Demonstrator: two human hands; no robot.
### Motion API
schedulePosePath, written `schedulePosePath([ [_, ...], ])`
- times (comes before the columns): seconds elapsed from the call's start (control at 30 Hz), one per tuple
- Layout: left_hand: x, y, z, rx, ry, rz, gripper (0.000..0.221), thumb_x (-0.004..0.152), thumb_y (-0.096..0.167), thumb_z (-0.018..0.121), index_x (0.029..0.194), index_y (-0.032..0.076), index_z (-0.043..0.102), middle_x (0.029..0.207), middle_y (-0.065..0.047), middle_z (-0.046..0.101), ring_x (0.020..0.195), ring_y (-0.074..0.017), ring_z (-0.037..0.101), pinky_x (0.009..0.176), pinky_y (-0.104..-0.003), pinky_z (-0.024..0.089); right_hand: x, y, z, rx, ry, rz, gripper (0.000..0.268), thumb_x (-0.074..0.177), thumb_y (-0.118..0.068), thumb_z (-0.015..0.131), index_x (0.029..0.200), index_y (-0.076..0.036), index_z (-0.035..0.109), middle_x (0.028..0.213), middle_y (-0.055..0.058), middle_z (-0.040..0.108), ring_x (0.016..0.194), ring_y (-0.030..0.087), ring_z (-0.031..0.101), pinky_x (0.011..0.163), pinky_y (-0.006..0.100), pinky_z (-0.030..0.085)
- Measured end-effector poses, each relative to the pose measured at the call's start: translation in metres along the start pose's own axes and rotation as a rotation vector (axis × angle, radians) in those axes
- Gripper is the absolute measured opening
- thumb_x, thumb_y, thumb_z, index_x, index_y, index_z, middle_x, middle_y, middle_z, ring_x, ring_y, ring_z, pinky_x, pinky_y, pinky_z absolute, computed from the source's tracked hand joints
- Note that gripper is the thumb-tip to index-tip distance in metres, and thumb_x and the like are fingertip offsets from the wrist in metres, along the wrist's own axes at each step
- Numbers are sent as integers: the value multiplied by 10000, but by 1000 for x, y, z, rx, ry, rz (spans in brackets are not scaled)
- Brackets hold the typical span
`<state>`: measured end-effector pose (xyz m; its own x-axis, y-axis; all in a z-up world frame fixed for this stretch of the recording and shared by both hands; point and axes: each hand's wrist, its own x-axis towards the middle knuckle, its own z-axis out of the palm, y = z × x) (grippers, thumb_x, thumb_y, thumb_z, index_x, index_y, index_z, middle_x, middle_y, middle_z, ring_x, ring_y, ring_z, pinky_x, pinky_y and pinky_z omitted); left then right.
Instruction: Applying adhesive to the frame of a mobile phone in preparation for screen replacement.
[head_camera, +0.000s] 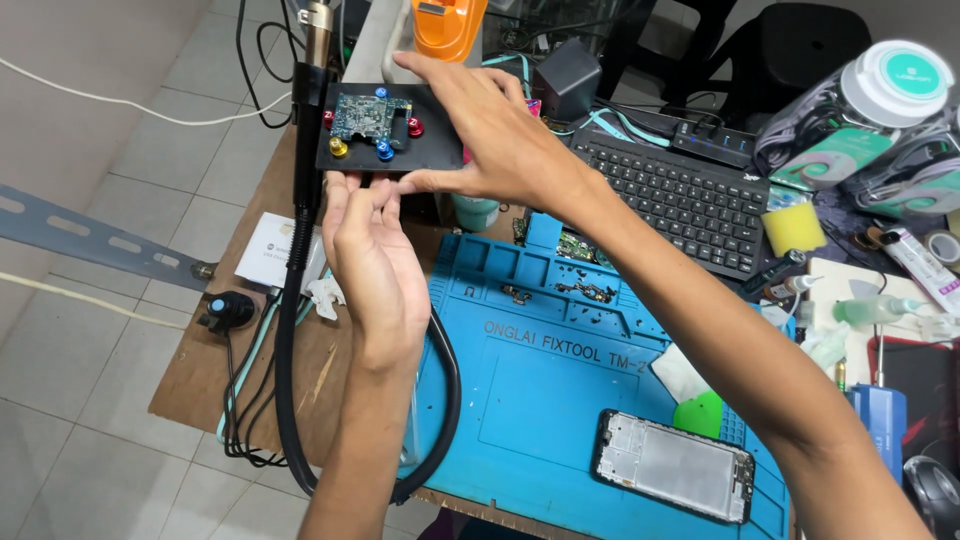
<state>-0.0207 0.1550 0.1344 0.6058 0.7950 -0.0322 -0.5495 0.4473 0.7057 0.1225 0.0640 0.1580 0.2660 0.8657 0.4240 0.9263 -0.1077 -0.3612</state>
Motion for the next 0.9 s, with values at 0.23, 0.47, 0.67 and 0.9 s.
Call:
schedulePosePath([
  [0.23, -22, -33, -6, 50, 6, -83, 949, 795, 55, 614, 1601, -29, 120, 1653, -294, 186, 1510, -397, 325, 1194, -441, 312, -83, -20, -28, -110, 39, 53, 825, 1077, -614, 592, 1664, -250, 140, 1724, 256, 141, 1625, 467, 257, 1264, 627, 262],
  [0.47, -93, -64, 19, 160, -162, -154, 848, 925, 52, 574, 1629, -29, 109, 1640, -381, 77, 1528, -492, 124, 1207, -556, 221, -204, -52, -49, -20, -132, 271, 271, 964, -328, 717, 1168, -157, 663, 1097, 79, 662, 966, 334, 696, 936, 489, 504],
  [0.67, -120, -112, 29, 354, -524, -289, 398, 982, 88, 491, 1318, 24, 695, 1253, -183, 641, 1171, -265, 622, 1005, -427, 487, -306, -72, -39, -63, -385, 376, 459, 910, -555, 710, 1155, -169, 680, 1005, 85, 727, 980, 282, 720, 913, 464, 549],
  [0.9, -126, -165, 36, 571, -673, -189, 346, 977, 89, 527, 1238, 147, 747, 1097, -110, 699, 960, -195, 734, 839, -335, 576, -361, -107, -27, -171, -627, 388, 962, 839, -758, 725, 1532, -190, 375, 1389, 165, 526, 1276, 355, 543, 1103, 603, 348],
])
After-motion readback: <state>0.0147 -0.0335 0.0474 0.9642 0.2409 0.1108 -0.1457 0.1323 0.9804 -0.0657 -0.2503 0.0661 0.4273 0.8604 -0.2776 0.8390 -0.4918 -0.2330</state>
